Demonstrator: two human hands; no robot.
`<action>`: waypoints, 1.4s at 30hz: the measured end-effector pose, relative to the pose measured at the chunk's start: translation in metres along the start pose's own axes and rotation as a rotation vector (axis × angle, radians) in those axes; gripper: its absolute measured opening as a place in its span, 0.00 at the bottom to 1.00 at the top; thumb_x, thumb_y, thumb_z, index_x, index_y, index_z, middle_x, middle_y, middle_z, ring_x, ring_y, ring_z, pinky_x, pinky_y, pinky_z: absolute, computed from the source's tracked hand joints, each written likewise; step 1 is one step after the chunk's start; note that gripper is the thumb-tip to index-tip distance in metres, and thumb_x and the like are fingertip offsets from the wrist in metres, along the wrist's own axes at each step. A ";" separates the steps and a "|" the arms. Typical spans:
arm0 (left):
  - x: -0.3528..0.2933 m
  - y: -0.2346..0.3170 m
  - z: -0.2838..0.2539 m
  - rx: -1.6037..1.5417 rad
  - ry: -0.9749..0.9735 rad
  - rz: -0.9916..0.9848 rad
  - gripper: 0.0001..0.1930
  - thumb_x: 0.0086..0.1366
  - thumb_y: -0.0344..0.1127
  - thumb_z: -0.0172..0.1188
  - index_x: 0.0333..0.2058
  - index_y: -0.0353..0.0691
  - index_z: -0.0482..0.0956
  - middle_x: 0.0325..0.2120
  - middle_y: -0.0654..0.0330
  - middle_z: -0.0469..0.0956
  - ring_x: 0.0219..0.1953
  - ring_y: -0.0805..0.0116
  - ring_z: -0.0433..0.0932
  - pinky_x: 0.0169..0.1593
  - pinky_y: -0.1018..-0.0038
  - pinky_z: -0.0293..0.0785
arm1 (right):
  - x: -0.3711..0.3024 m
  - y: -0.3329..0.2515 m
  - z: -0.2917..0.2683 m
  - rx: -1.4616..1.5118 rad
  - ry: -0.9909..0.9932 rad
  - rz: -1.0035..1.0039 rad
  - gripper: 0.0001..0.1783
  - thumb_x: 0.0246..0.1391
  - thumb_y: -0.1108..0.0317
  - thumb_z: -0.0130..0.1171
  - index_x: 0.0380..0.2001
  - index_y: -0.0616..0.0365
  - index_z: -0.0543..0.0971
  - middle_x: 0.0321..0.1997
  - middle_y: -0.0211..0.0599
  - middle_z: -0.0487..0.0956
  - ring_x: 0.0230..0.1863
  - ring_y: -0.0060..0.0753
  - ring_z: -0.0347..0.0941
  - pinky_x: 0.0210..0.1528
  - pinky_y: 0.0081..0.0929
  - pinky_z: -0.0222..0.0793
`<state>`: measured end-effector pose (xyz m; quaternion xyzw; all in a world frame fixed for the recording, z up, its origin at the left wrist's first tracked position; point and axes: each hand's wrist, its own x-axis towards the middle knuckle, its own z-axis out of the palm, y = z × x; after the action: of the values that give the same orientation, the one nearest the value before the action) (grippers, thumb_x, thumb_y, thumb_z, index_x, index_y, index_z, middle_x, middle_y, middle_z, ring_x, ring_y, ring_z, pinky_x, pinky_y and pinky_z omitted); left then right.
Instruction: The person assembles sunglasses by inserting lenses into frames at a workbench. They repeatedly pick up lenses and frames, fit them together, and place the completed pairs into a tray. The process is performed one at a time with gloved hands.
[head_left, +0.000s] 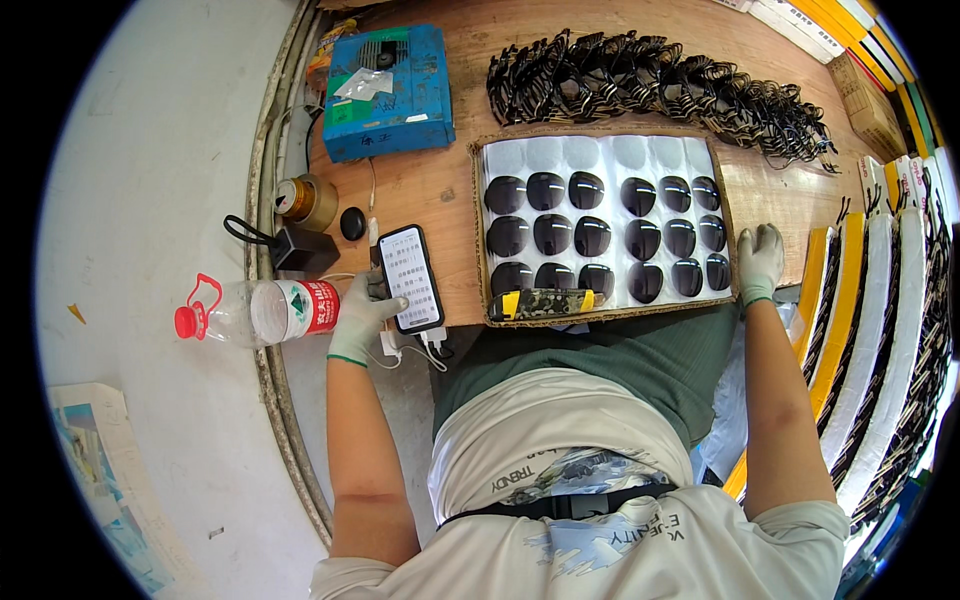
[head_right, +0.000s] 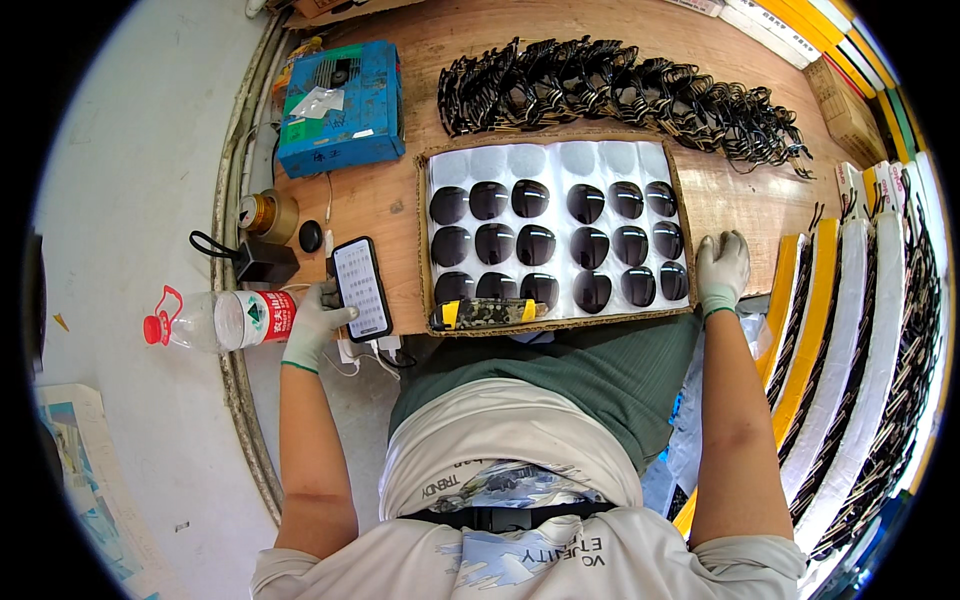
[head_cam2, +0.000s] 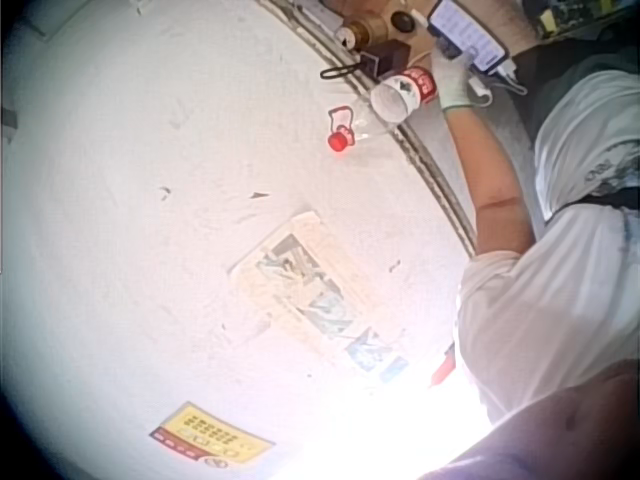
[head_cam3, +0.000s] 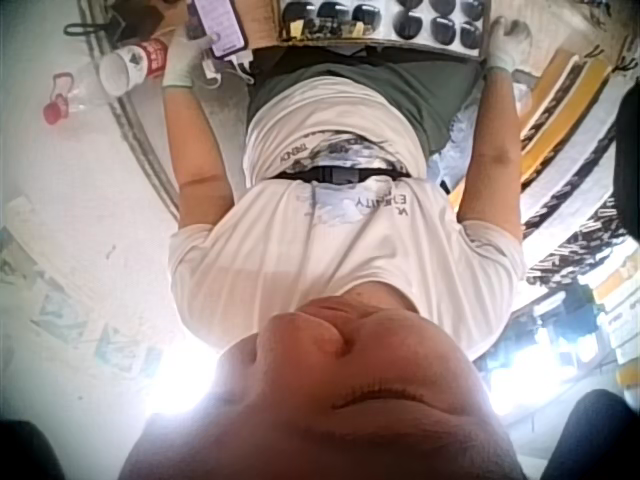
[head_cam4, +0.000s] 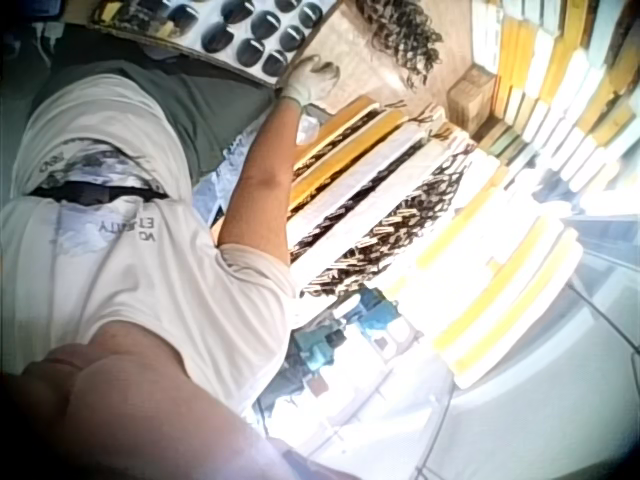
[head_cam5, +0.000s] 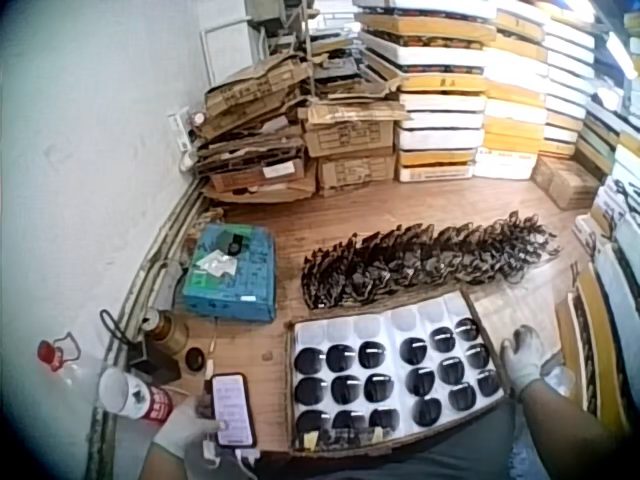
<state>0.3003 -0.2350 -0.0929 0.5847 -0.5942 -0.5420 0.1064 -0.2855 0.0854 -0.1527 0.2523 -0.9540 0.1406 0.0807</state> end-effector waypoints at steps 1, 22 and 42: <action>-0.002 0.004 0.002 0.009 0.010 -0.012 0.35 0.50 0.22 0.73 0.57 0.24 0.68 0.42 0.52 0.81 0.44 0.64 0.81 0.49 0.70 0.79 | 0.000 0.000 0.000 -0.003 -0.003 0.002 0.28 0.59 0.50 0.58 0.54 0.59 0.77 0.64 0.46 0.73 0.65 0.52 0.68 0.67 0.44 0.60; -0.004 0.005 0.002 0.031 0.002 -0.003 0.35 0.52 0.23 0.73 0.58 0.25 0.68 0.42 0.52 0.81 0.43 0.64 0.81 0.48 0.69 0.79 | 0.000 0.001 0.000 -0.006 0.002 0.003 0.28 0.59 0.50 0.58 0.54 0.58 0.77 0.63 0.45 0.74 0.64 0.52 0.68 0.67 0.45 0.60; -0.006 0.009 0.006 0.109 0.050 0.000 0.34 0.51 0.25 0.73 0.57 0.25 0.69 0.40 0.53 0.81 0.43 0.65 0.81 0.46 0.70 0.79 | 0.001 0.005 0.002 0.008 -0.001 -0.013 0.28 0.59 0.49 0.57 0.54 0.59 0.77 0.64 0.46 0.73 0.65 0.52 0.68 0.68 0.45 0.60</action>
<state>0.2926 -0.2299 -0.0857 0.6031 -0.6198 -0.4941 0.0893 -0.2887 0.0884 -0.1557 0.2587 -0.9519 0.1437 0.0800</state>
